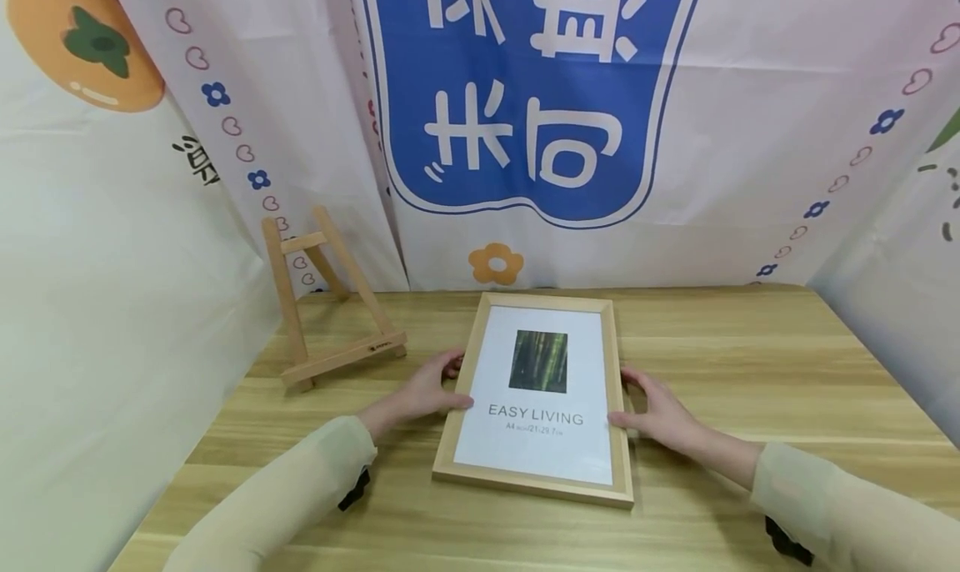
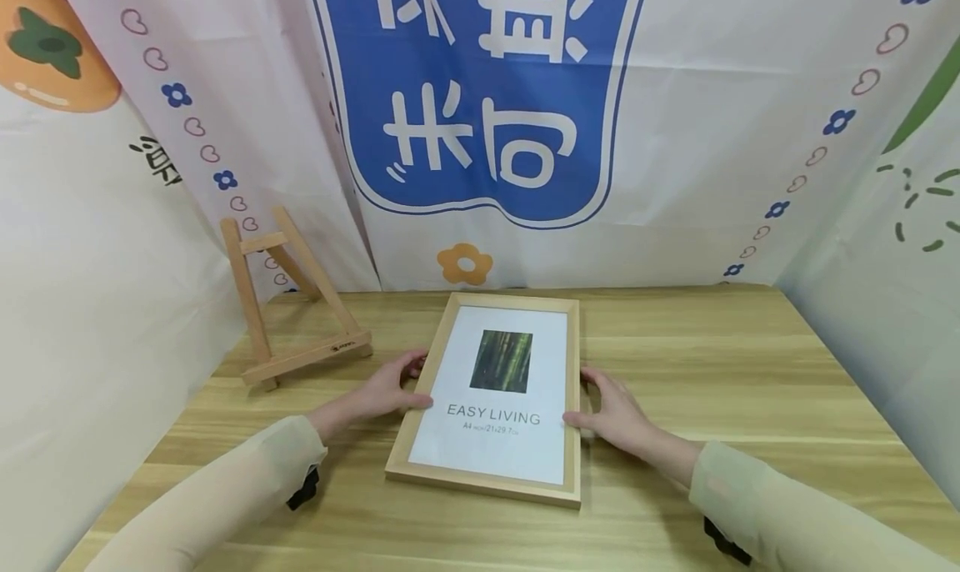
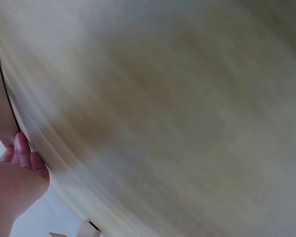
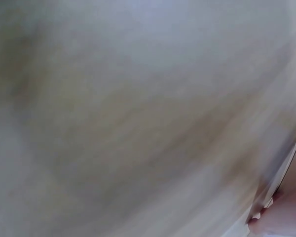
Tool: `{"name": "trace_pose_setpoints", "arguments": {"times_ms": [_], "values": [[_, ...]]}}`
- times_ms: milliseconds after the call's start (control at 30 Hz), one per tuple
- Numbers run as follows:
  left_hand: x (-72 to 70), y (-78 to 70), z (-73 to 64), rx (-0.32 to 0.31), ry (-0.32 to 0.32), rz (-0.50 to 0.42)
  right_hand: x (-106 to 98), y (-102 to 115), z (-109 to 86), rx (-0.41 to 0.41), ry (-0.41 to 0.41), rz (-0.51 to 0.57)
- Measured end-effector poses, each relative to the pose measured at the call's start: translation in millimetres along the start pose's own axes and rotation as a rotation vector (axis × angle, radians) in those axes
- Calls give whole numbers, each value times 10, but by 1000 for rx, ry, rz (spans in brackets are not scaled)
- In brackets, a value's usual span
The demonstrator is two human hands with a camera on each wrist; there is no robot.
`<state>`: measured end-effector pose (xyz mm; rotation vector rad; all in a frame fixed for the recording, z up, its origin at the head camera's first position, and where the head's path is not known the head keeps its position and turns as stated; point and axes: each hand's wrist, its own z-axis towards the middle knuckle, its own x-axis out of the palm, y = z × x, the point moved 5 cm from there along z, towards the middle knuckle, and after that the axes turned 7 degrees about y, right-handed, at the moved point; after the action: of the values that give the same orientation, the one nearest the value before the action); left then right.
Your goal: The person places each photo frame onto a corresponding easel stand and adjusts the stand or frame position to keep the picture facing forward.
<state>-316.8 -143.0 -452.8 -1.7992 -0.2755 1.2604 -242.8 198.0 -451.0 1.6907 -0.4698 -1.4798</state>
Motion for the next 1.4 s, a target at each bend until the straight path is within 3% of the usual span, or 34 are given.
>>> {"name": "trace_pose_setpoints", "arguments": {"times_ms": [567,1067,1400], "values": [[-20,2,-97,-55,-15,-44,98,70,23,69,46,120],[24,-27,-87,-99,-12,-103,110,67,8,138,44,219],[27,-99,-120,-65,89,-343,54,81,40,135,12,344]]}}
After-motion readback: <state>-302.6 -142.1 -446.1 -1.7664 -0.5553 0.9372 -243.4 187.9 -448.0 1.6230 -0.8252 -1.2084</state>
